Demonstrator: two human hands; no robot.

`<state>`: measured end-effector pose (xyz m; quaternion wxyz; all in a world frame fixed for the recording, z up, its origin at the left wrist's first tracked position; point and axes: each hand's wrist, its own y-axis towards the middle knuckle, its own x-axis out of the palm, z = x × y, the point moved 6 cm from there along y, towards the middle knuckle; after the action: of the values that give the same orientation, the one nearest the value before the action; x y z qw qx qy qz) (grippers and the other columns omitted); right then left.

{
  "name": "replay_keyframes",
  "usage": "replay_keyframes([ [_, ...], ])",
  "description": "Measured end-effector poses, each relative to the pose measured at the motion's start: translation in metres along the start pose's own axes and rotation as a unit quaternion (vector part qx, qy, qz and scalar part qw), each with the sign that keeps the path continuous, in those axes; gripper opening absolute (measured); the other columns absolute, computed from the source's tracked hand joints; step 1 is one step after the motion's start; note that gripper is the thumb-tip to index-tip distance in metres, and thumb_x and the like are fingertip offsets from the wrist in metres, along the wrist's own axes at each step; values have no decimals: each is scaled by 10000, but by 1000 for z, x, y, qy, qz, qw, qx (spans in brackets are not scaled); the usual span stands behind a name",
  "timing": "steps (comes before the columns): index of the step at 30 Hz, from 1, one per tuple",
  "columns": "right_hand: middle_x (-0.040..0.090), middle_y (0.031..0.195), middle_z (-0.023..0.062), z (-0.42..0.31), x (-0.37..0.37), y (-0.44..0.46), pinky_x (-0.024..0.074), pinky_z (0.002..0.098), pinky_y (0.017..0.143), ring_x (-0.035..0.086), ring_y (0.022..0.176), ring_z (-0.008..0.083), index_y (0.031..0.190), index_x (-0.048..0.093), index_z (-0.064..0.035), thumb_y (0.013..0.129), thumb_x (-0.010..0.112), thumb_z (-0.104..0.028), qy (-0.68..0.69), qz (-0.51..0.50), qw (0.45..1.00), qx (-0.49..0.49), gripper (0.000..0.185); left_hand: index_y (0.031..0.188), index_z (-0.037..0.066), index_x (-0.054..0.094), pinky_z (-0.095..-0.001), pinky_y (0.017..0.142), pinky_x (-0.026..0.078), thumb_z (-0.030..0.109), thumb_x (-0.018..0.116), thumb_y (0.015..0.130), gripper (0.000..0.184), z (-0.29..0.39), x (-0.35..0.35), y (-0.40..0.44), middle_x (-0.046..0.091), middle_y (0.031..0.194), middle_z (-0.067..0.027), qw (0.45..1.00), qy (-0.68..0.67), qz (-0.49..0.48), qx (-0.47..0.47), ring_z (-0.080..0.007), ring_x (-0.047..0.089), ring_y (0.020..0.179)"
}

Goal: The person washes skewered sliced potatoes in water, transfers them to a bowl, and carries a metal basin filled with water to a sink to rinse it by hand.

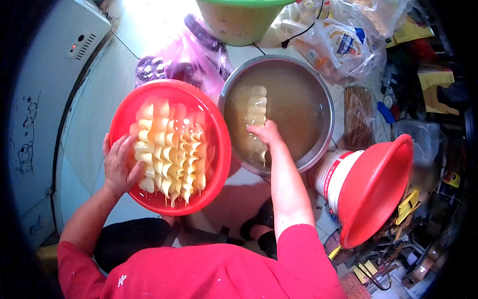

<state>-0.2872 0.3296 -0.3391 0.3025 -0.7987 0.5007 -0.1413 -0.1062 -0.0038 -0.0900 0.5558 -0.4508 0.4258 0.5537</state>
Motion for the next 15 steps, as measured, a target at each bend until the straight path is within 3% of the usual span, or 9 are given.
replay_keyframes([
  [3, 664, 982, 37, -1, 5, -3, 499, 318, 782, 622, 873, 159, 1087, 629, -66, 710, 744, -109, 60, -44, 997, 36, 397, 1268, 48, 475, -526, 1102, 150, 309, 604, 759, 586, 0, 1, -1, 560, 1167, -160, 1000, 6, 2, -1, -300, 514, 1136],
  [15, 659, 948, 84, -6, -4, -28, 549, 350, 690, 652, 819, 204, 1037, 627, -5, 738, 729, -121, 197, -69, 975, 77, 336, 1253, 63, 487, -521, 1094, 159, 297, 621, 739, 580, 0, 0, -3, 567, 1155, -158, 1000, -4, 23, 1, -295, 515, 1134],
])
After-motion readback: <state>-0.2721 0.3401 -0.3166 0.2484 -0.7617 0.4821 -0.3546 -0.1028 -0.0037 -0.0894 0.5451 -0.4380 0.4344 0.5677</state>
